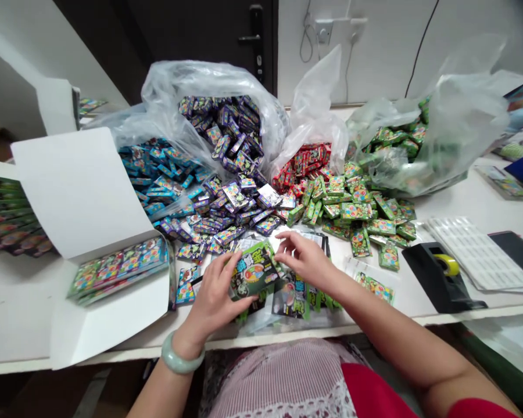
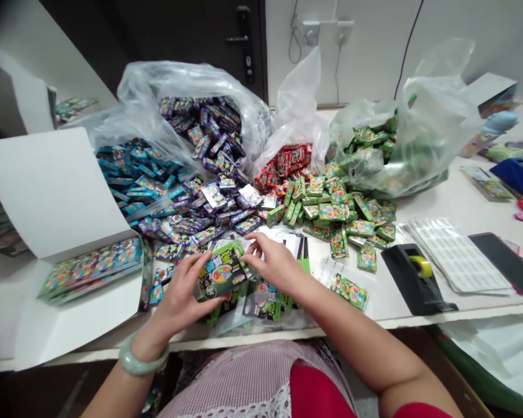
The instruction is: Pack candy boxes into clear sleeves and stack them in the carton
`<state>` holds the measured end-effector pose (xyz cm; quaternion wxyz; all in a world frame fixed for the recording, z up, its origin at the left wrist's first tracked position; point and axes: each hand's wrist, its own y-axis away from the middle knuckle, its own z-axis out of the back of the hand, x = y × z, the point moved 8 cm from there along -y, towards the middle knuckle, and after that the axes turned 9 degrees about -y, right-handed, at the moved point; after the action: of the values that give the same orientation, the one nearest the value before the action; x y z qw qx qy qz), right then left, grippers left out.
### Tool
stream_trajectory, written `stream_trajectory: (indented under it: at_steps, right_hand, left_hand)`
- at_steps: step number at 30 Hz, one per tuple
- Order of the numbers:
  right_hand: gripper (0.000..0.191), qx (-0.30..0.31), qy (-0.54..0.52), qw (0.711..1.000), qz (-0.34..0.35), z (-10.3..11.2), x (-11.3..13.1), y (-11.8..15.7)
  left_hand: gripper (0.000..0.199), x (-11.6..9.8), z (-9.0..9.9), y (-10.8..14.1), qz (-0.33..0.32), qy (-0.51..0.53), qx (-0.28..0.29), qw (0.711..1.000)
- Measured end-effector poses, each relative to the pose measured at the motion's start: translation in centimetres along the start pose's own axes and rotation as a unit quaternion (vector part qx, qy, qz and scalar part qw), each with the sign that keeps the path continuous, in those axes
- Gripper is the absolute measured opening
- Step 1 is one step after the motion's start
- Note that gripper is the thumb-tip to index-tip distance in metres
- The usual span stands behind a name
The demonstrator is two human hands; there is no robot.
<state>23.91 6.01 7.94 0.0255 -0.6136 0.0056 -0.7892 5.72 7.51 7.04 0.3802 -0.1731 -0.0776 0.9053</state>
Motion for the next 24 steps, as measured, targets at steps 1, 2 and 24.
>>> stream_trajectory:
  at_steps: [1,2,24]
  right_hand:
    - [0.035,0.022,-0.009,1.0,-0.004,-0.7,0.2,0.1]
    - [0.035,0.052,-0.026,0.998,-0.012,-1.3,0.4,0.2]
    - [0.039,-0.119,0.44,0.889,-0.044,10.9,-3.3,-21.1]
  left_hand:
    - [0.09,0.0,0.0,0.0,0.0,0.0,0.0,1.0]
    - [0.091,0.1,0.0,0.0,-0.002,0.002,0.002,1.0]
    - [0.087,6.2,0.4,1.7,0.078,-0.021,-0.054,0.995]
